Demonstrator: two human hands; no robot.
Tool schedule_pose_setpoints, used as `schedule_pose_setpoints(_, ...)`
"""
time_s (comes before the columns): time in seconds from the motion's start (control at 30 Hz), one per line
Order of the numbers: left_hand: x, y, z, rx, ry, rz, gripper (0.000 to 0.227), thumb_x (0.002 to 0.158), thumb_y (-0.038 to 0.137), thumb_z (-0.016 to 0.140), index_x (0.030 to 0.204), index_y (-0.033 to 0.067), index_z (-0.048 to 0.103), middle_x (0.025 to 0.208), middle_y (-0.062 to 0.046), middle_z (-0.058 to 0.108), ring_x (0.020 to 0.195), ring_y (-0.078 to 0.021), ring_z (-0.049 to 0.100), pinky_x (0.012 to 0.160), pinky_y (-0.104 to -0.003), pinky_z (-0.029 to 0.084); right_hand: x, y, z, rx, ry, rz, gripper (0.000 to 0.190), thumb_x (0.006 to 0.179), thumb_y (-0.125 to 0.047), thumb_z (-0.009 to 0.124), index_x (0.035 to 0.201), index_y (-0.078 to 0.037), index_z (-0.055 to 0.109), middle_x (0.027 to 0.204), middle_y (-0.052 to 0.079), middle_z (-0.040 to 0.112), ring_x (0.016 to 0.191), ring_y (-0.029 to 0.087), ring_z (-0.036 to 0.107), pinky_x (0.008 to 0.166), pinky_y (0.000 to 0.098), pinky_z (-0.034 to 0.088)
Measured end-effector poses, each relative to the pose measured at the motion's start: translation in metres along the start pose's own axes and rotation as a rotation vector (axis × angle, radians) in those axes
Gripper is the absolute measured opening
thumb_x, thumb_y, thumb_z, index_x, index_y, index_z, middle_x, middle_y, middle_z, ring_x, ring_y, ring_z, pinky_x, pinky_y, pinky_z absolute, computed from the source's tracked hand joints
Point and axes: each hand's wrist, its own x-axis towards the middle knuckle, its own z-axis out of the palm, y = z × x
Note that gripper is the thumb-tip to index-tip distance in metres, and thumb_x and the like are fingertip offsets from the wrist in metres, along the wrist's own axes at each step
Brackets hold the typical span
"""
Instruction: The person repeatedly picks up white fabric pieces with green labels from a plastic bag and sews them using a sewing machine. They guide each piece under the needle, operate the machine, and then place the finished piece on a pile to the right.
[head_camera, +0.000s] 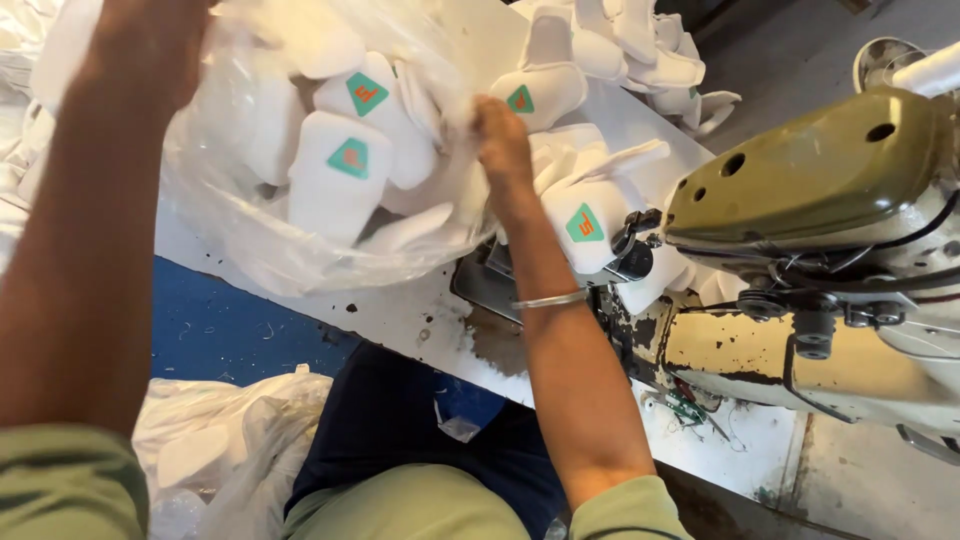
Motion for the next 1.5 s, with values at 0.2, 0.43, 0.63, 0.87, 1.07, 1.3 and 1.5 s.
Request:
schedule_pose_setpoints(0.2, -0.029, 0.126, -0.011, 0.915, -0.107, -0.121, 0.052, 0.085, 0.047, 0.069, 0.130, 0.0205, 0.068, 0.117, -0.021, 0.069, 0.109, -0.0329, 0.064, 0.085, -0.042, 0.059, -0.021, -0.025, 0.003, 0.953, -0.173, 0.273, 0.037, 0.100, -0.035, 0.053, 0.119, -0.006, 0.065, 0.106, 0.007, 0.073, 0.091, 0.021, 0.072, 0.082, 0.0385, 0.061)
schedule_pose_setpoints(0.43, -0.050, 0.072, -0.013, -0.346, 0.007, -0.653, 0.039, 0.104, 0.027, 0.067, 0.131, 0.0045, 0.051, 0.113, -0.014, 0.061, 0.101, -0.0258, 0.063, 0.086, -0.042, 0.053, -0.024, 0.056, 0.010, 1.093, -0.345, 0.223, 0.044, 0.107, -0.036, 0.062, 0.127, 0.003, 0.064, 0.098, 0.009, 0.068, 0.079, 0.018, 0.064, 0.070, 0.0309, 0.054)
schedule_pose_setpoints(0.63, -0.100, 0.093, -0.004, -0.455, 0.351, -0.532, 0.061, 0.100, 0.032, 0.076, 0.133, 0.0043, 0.032, 0.126, -0.011, 0.048, 0.110, -0.0195, 0.055, 0.094, -0.033, 0.052, -0.089, 0.043, 0.016, 0.293, 0.229, 0.155, 0.061, 0.102, -0.057, 0.065, 0.112, 0.001, 0.054, 0.083, -0.001, 0.046, 0.068, 0.009, 0.041, 0.059, 0.0242, 0.037)
schedule_pose_setpoints(0.87, -0.237, 0.180, 0.053, -0.360, 0.368, -1.060, 0.053, 0.099, 0.034, 0.075, 0.124, 0.0000, 0.042, 0.115, -0.011, 0.046, 0.102, -0.0242, 0.047, 0.094, -0.044, 0.044, -0.175, 0.007, 0.034, 0.118, 0.062, 0.344, 0.054, 0.090, -0.053, 0.063, 0.121, -0.009, 0.055, 0.089, 0.002, 0.056, 0.073, 0.015, 0.051, 0.060, 0.0307, 0.046)
schedule_pose_setpoints(1.07, -0.164, 0.190, 0.039, -1.536, 0.739, -1.173, 0.037, 0.095, 0.023, 0.053, 0.125, 0.0024, 0.058, 0.119, -0.012, 0.063, 0.111, -0.0277, 0.064, 0.104, -0.054, 0.050, -0.106, 0.026, 0.038, 0.844, -0.008, 0.680, 0.035, 0.100, -0.033, 0.055, 0.125, -0.008, 0.057, 0.099, 0.008, 0.059, 0.085, 0.020, 0.057, 0.074, 0.0369, 0.054)
schedule_pose_setpoints(1.3, -0.118, 0.200, 0.049, -1.900, 0.897, -0.833, 0.053, 0.099, 0.034, 0.053, 0.139, -0.0008, 0.054, 0.135, -0.016, 0.061, 0.118, -0.0313, 0.065, 0.107, -0.050, 0.051, 0.012, 0.167, 0.019, 1.519, -0.049, 0.584, 0.014, 0.105, -0.023, 0.053, 0.112, -0.011, 0.057, 0.094, 0.005, 0.061, 0.079, 0.022, 0.057, 0.073, 0.0420, 0.050)
schedule_pose_setpoints(1.5, -0.196, 0.189, 0.094, -0.845, 0.725, -1.047, 0.061, 0.096, 0.021, 0.077, 0.137, 0.0089, 0.034, 0.130, -0.015, 0.047, 0.109, -0.0267, 0.051, 0.093, -0.042, 0.047, -0.072, 0.032, 0.025, 0.982, 0.076, 0.533, 0.029, 0.106, -0.025, 0.048, 0.126, -0.004, 0.053, 0.115, 0.011, 0.063, 0.096, 0.024, 0.064, 0.085, 0.0451, 0.055)
